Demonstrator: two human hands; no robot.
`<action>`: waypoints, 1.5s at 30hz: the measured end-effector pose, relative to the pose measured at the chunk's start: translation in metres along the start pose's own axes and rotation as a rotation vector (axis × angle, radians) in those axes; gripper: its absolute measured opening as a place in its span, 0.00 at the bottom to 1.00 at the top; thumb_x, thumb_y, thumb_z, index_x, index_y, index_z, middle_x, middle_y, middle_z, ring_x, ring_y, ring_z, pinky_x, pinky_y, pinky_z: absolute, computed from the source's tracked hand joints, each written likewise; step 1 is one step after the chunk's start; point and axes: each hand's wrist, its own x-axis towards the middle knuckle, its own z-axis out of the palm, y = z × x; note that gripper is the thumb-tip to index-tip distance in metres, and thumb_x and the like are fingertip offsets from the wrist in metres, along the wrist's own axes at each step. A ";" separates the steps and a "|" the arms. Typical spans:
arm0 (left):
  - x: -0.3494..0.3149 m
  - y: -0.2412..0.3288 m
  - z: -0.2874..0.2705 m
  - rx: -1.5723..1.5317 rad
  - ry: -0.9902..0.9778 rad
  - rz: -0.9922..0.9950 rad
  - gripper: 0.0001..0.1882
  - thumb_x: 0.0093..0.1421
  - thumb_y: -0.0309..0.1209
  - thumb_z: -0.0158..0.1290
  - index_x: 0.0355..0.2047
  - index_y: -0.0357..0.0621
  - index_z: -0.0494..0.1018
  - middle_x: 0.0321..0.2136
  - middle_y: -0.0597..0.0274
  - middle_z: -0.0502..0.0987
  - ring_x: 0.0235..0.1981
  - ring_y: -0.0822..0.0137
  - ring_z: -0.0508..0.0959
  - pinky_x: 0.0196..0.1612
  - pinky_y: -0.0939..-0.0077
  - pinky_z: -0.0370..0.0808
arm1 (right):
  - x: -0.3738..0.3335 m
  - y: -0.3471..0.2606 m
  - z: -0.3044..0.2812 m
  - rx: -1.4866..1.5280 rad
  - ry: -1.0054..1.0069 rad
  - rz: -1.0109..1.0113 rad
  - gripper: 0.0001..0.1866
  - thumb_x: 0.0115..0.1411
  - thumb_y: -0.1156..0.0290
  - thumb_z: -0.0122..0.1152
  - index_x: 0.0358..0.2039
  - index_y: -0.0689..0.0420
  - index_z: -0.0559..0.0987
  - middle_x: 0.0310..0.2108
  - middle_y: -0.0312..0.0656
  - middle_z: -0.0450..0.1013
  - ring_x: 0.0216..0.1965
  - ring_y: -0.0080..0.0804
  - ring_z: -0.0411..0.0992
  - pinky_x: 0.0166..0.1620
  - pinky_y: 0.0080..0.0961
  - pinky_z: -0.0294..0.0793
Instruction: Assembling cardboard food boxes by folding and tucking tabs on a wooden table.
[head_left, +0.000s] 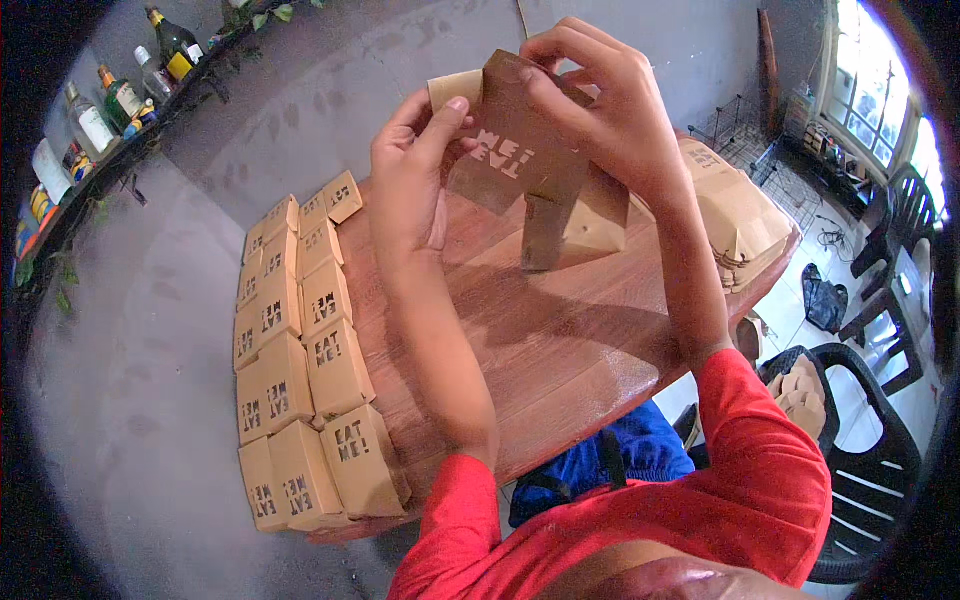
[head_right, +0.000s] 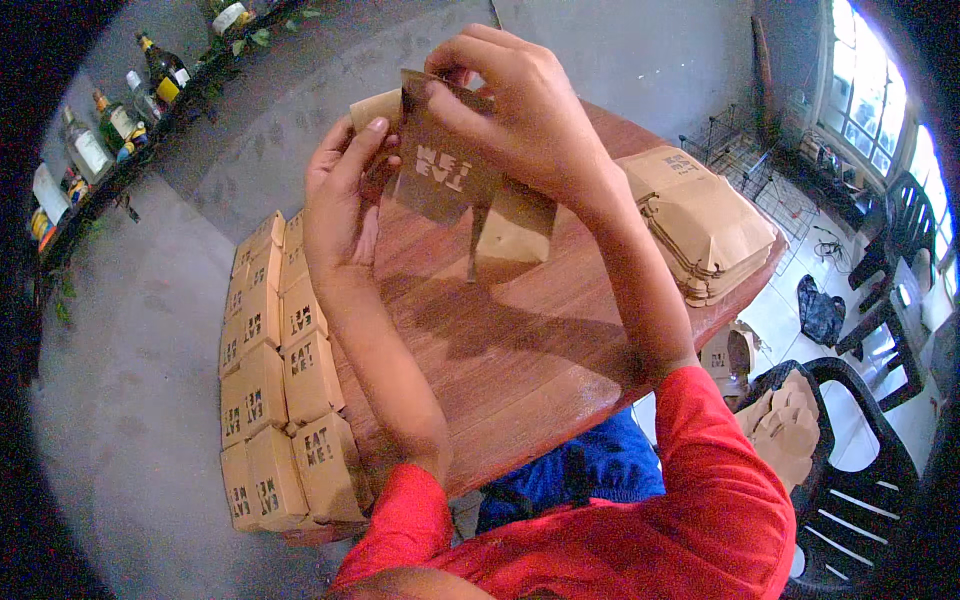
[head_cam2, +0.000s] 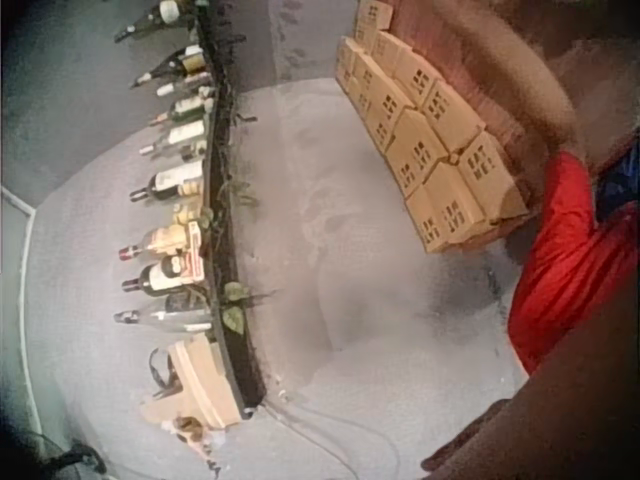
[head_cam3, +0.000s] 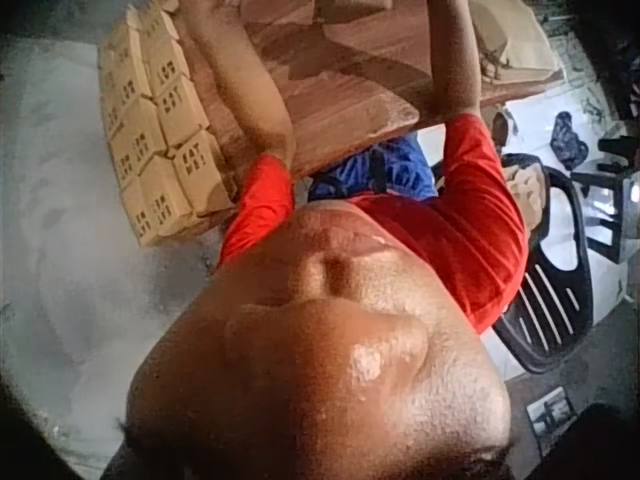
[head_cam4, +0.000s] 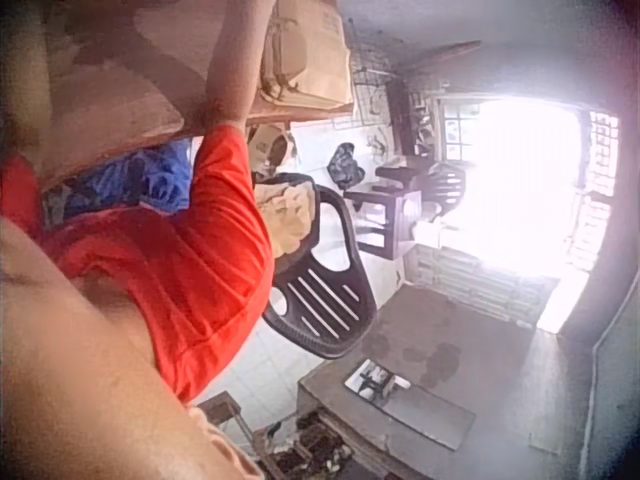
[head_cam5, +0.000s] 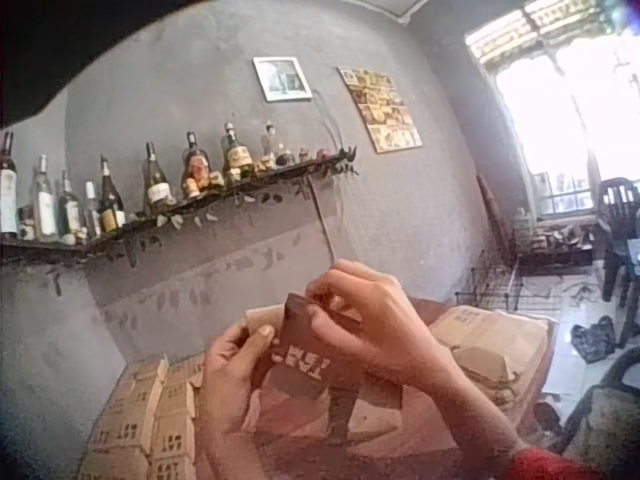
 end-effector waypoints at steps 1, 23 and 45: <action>0.000 -0.001 0.003 -0.001 -0.003 0.001 0.10 0.64 0.28 0.57 0.43 0.36 0.78 0.36 0.64 0.80 0.31 0.77 0.77 0.36 0.82 0.74 | -0.001 0.000 0.003 0.104 0.056 0.083 0.10 0.58 0.70 0.63 0.37 0.62 0.80 0.32 0.44 0.75 0.34 0.36 0.77 0.38 0.31 0.78; 0.001 -0.010 0.013 -0.016 -0.084 0.086 0.13 0.66 0.32 0.56 0.48 0.40 0.74 0.39 0.65 0.78 0.34 0.74 0.76 0.35 0.79 0.75 | -0.007 0.001 0.027 0.550 0.207 0.367 0.09 0.56 0.73 0.64 0.36 0.63 0.79 0.30 0.34 0.74 0.34 0.16 0.72 0.36 0.17 0.74; -0.008 0.008 0.006 -0.235 0.139 -0.017 0.28 0.60 0.32 0.64 0.55 0.41 0.63 0.32 0.63 0.77 0.37 0.71 0.77 0.42 0.72 0.74 | -0.001 0.010 0.004 -0.018 -0.009 -0.257 0.09 0.47 0.74 0.69 0.30 0.59 0.79 0.28 0.39 0.71 0.34 0.37 0.72 0.39 0.30 0.73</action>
